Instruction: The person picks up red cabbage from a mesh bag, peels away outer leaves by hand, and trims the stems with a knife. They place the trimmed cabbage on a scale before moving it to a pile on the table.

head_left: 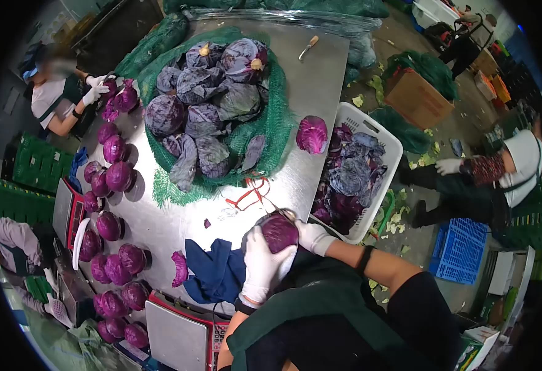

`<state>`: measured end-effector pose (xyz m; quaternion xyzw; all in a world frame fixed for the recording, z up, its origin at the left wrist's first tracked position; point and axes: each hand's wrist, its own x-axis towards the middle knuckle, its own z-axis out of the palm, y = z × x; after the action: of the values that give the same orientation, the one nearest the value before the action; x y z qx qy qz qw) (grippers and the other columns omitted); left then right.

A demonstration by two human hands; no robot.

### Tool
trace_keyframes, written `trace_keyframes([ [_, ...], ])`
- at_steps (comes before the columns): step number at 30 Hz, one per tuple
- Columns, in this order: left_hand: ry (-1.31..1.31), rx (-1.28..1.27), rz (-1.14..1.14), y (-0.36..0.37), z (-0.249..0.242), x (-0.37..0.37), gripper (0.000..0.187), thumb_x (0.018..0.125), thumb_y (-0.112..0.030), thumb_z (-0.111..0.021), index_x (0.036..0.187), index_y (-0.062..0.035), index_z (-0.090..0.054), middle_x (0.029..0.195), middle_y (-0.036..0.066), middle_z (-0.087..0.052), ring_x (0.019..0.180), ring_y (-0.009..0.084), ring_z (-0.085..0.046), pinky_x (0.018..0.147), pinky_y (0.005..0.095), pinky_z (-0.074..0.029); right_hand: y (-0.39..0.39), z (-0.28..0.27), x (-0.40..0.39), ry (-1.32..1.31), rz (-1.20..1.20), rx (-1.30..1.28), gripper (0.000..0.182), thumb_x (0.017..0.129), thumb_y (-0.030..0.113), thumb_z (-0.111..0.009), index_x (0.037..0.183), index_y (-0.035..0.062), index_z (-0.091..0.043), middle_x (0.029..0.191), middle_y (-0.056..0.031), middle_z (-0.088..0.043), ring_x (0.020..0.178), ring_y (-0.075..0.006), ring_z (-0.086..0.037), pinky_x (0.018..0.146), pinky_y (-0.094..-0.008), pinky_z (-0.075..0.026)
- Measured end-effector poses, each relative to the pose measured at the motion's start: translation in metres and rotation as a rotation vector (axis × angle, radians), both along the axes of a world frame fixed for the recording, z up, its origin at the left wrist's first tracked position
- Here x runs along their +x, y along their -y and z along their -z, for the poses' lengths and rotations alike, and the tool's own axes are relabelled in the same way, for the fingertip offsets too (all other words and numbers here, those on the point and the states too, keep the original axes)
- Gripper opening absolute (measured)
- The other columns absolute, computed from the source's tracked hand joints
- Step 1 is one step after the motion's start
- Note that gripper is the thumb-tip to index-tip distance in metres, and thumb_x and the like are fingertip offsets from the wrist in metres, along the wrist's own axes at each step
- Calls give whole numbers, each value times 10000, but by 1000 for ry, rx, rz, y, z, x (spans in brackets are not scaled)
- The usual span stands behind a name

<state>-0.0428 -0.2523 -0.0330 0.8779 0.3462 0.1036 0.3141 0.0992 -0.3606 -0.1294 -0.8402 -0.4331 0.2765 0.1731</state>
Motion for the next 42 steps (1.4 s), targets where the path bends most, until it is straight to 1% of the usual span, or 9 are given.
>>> trace_keyframes([
  [4,154,-203,-102,-3,10,-11,979,578,-390,-837,1300,63,-356,1214,247,-457,1131,350,-493,948,387,-424,3,64,8,-418,15,355,383,933,215,-381,1281,57,-419,811,-246,-634,738,-399,-632,666,-457,-515],
  [5,272,-342,-121,-8,19,-19,950,585,-329,-843,1304,44,-346,1237,216,-447,1143,304,-488,964,369,-418,-15,-67,12,-662,162,-108,483,900,132,-422,1376,99,-348,892,-239,-630,793,-394,-628,712,-434,-520],
  [8,598,-763,-100,-21,31,-32,924,594,-221,-850,1308,8,-309,1268,194,-422,1141,294,-492,975,402,-415,-14,-29,4,-120,-158,574,605,858,74,-461,1432,113,-276,1052,-224,-600,816,-380,-627,730,-421,-524],
  [11,170,-349,112,-26,-10,-24,943,606,-316,-842,1332,14,-338,1252,224,-442,1168,340,-470,984,396,-404,-19,-105,8,-125,-231,454,598,865,104,-494,1425,87,-284,1171,-198,-566,906,-327,-620,785,-377,-514],
  [15,349,-490,-12,-26,15,-34,832,706,-268,-787,1333,51,-342,1244,220,-473,1131,311,-514,979,369,-406,2,-46,71,87,63,475,328,904,132,-480,1218,39,-497,972,-141,-614,735,-219,-636,658,-311,-510],
  [17,357,-587,-161,-33,48,-44,797,736,-248,-767,1333,59,-338,1253,219,-474,1146,282,-507,979,364,-405,16,-23,96,-651,892,776,208,947,174,-435,1038,98,-606,784,-83,-589,523,-144,-498,514,-278,-454],
  [21,304,-604,-218,-31,31,-33,808,739,-290,-759,1332,63,-339,1236,230,-492,1132,290,-525,965,357,-416,26,-49,57,-7,-1,677,273,933,166,-443,1142,20,-541,1133,-193,-599,940,-253,-624,834,-312,-484],
  [27,201,-494,-111,-35,11,-16,744,739,-309,-752,1300,24,-395,1211,219,-519,1108,282,-545,932,352,-436,-28,-87,-21,-76,-167,183,541,925,386,-453,1334,52,-336,1200,-241,-528,866,-376,-631,660,-449,-527],
  [42,488,-708,-231,-63,14,-57,727,764,-168,-722,1359,4,-341,1340,190,-409,1196,255,-448,1026,358,-358,-31,-42,23,-687,278,444,230,963,259,-488,1105,101,-574,612,-55,-530,430,-113,-486,395,-257,-398],
])
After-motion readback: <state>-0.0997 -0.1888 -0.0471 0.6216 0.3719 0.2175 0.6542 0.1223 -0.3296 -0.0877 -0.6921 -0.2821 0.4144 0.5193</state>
